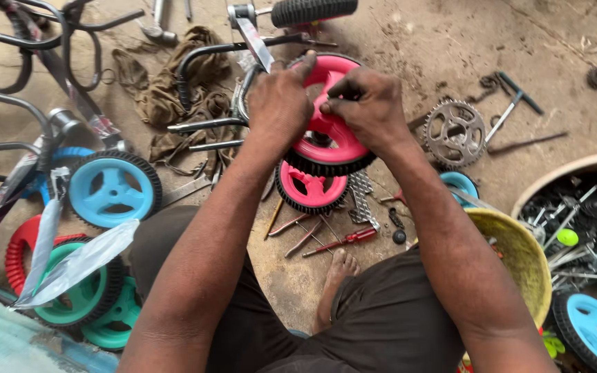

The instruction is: The person assembles a child's tricycle by attaching wheels to the frame, securing them with nuts and washers, and installing the handlebars. They use pliers to tighten components and select parts from a nearby container.

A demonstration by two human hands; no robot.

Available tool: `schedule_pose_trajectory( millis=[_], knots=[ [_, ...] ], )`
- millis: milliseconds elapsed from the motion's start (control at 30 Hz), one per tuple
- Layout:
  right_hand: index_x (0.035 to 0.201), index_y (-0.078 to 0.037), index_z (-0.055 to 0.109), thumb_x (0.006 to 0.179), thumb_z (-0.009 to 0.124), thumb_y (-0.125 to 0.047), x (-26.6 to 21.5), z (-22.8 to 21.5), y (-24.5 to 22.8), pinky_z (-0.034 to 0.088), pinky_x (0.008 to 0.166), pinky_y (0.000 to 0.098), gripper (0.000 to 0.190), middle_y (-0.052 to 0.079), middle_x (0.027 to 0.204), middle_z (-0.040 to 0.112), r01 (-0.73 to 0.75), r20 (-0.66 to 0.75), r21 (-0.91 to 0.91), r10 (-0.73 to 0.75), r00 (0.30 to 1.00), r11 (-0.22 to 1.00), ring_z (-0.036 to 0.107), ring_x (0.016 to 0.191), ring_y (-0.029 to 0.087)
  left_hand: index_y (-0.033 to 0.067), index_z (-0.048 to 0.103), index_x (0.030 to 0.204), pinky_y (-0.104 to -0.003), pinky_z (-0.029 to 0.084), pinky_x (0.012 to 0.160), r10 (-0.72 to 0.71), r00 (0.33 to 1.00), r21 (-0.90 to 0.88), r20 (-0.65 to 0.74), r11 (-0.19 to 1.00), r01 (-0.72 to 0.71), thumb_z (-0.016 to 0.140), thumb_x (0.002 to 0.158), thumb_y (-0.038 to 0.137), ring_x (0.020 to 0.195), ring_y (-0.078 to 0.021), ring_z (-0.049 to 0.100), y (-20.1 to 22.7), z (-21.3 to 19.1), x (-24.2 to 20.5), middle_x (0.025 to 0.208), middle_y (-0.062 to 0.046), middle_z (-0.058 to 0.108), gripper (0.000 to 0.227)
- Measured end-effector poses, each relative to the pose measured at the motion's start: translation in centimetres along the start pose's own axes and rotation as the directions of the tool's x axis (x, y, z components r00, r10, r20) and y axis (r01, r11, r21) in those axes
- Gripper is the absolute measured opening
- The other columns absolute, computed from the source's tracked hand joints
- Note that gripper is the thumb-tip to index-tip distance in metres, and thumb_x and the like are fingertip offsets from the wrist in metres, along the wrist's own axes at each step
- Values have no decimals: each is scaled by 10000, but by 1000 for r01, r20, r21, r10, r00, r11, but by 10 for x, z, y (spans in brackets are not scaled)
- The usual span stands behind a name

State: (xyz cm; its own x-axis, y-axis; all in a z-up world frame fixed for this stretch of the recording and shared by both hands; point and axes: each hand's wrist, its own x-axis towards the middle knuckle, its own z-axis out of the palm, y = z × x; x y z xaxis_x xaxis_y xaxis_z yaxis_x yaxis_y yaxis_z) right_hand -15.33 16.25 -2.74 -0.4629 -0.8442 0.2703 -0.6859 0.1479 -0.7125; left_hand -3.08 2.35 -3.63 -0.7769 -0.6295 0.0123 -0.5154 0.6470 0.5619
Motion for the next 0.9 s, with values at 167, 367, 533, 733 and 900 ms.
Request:
schedule_pose_trajectory(
  millis=[167,367,533,733,900],
  knots=[
    [865,-47,783,784,882,-104,8,2,-8,580,699,322,140,75,838,734,35,17,-20,-34,999,999,714,757,169,302,586,1429,-501,563,828,-12,1000,-1,1,1000,12,781,848,363,999,-381,695,-5,4,5,1193,-212,657,616],
    [827,0,736,827,798,-21,-1,3,-17,583,751,377,66,113,886,703,165,17,-191,-165,986,968,725,818,251,313,631,1432,-485,563,881,50,996,3,-73,999,-49,716,922,160,1026,-356,712,-12,9,6,1225,-166,687,539],
    [1030,2,758,830,750,-49,-1,3,-17,588,891,416,206,137,1053,714,342,-6,-229,-353,936,911,721,964,296,243,645,1369,-488,536,884,137,980,-48,-144,988,-146,807,856,347,1062,-357,692,-16,7,5,1272,-140,683,548],
    [988,-35,792,840,799,-95,6,-5,-17,560,772,442,160,169,920,663,145,114,-165,-127,985,975,685,849,311,296,626,1394,-487,526,899,-13,1000,-20,-5,1000,13,750,881,273,1047,-363,681,-5,-6,5,1155,-174,681,528],
    [970,-57,800,863,796,-115,4,-2,-12,564,774,418,122,134,902,680,93,137,-168,-70,988,981,686,839,276,318,641,1405,-499,549,867,-34,999,83,1,996,34,644,899,126,998,-381,705,0,-8,4,1158,-196,682,541]
  ],
)
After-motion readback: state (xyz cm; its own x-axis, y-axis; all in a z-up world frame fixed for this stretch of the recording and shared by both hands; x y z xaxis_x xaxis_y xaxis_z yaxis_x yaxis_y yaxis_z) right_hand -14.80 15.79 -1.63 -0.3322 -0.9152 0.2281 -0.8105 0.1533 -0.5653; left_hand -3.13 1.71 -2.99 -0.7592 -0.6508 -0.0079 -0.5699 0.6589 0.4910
